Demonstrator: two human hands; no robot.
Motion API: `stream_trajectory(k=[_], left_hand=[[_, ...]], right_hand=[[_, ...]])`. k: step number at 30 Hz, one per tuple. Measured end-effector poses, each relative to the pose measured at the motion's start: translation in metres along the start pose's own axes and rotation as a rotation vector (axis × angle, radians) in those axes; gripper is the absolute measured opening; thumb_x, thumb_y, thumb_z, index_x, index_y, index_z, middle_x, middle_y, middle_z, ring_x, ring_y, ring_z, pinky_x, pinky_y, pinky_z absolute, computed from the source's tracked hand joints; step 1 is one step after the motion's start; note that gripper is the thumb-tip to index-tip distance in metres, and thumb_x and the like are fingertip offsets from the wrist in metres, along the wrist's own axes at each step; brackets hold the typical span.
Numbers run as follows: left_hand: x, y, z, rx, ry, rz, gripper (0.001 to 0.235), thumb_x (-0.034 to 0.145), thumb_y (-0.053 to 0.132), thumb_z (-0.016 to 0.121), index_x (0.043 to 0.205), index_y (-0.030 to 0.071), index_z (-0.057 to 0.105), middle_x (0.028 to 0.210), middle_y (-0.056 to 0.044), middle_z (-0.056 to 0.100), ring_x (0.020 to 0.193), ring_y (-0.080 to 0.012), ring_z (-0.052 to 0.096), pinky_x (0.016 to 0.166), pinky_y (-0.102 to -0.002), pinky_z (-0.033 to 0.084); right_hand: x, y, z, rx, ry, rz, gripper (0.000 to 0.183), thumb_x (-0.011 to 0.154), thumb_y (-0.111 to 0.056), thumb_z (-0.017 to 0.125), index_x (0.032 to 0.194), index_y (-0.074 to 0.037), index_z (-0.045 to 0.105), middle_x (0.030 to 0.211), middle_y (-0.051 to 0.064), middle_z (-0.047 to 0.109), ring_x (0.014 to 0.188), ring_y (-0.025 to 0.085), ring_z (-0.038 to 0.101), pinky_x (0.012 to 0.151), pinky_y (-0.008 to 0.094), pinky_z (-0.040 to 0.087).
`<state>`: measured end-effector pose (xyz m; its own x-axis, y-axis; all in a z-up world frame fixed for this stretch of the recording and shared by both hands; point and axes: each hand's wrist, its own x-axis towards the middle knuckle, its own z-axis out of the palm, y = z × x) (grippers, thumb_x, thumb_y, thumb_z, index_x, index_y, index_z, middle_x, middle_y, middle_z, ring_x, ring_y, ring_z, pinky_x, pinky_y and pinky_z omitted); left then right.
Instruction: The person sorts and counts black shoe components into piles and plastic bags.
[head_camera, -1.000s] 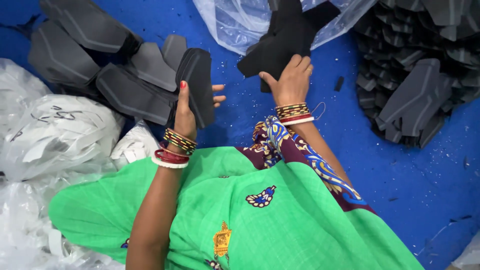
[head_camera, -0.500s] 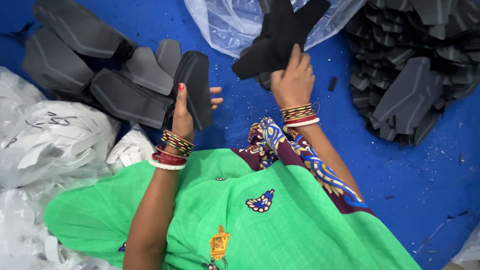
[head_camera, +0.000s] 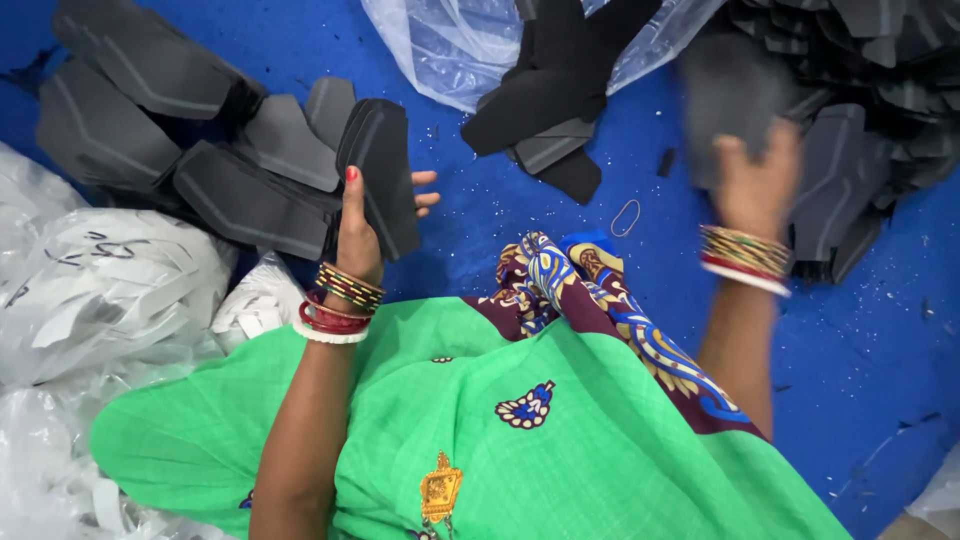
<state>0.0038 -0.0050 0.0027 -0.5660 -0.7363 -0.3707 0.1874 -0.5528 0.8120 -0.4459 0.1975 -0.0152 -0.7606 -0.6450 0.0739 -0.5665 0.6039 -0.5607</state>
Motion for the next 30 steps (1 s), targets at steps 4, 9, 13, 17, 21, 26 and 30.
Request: stream_trajectory(k=[4,9,13,17,21,26,30], left_hand=[[0.001,-0.003,0.002,-0.003,-0.004,0.005,0.085,0.105,0.064,0.022,0.138,-0.006,0.057,0.126,-0.022,0.069,0.103,-0.0268,0.071,0.09,-0.036,0.057],[0.002,-0.002,0.007,0.014,0.002,-0.005,0.085,0.105,0.064,0.023,0.138,-0.007,0.057,0.126,-0.023,0.07,0.103,-0.0266,0.071,0.089,-0.036,0.057],[-0.001,-0.004,0.0,0.004,0.011,-0.007,0.084,0.105,0.063,0.023,0.139,-0.006,0.056,0.126,-0.023,0.07,0.103,-0.027,0.072,0.09,-0.036,0.057],[-0.005,-0.003,-0.004,0.012,0.026,-0.012,0.084,0.105,0.063,0.023,0.138,-0.006,0.058,0.126,-0.022,0.07,0.102,-0.0272,0.072,0.09,-0.036,0.058],[0.001,-0.004,-0.001,0.003,0.018,-0.018,0.084,0.104,0.064,0.023,0.139,-0.004,0.057,0.126,-0.022,0.07,0.102,-0.0273,0.072,0.09,-0.036,0.058],[0.0,-0.008,0.002,0.01,-0.01,-0.045,0.086,0.104,0.065,0.021,0.14,-0.003,0.056,0.126,-0.022,0.07,0.098,-0.0257,0.073,0.087,-0.036,0.058],[0.001,-0.01,-0.004,0.03,-0.004,-0.051,0.086,0.103,0.066,0.019,0.14,-0.002,0.056,0.124,-0.022,0.071,0.087,-0.0244,0.072,0.081,-0.035,0.059]], right_hand=[[-0.016,0.051,-0.057,0.107,0.233,-0.012,0.069,0.093,-0.011,0.073,0.152,0.006,0.041,0.154,0.024,0.055,0.145,0.037,0.053,0.126,0.046,0.038],[-0.012,-0.07,0.008,0.236,0.008,-0.105,0.04,0.102,-0.019,0.08,0.136,-0.008,0.062,0.118,0.012,0.067,0.1,0.026,0.067,0.089,0.039,0.058],[-0.012,-0.179,0.087,0.041,-0.313,-0.291,0.056,0.091,-0.014,0.077,0.144,-0.015,0.058,0.081,0.015,0.068,0.075,0.034,0.07,0.07,0.045,0.055],[0.0,-0.18,0.144,-0.212,-0.331,-0.387,0.073,0.084,-0.017,0.079,0.149,-0.012,0.047,0.085,0.023,0.07,0.079,0.045,0.068,0.07,0.054,0.053],[-0.001,-0.167,0.143,-0.158,-0.216,-0.491,0.042,0.092,-0.018,0.076,0.128,-0.018,0.054,0.097,0.018,0.074,0.09,0.041,0.071,0.075,0.052,0.055],[-0.005,-0.151,0.143,-0.089,-0.244,-0.488,0.036,0.097,-0.015,0.071,0.127,-0.014,0.053,0.094,0.021,0.072,0.087,0.044,0.069,0.072,0.053,0.053],[-0.01,-0.151,0.141,0.024,-0.234,-0.444,0.033,0.098,-0.014,0.071,0.125,-0.012,0.051,0.093,0.022,0.071,0.087,0.045,0.068,0.072,0.054,0.053]])
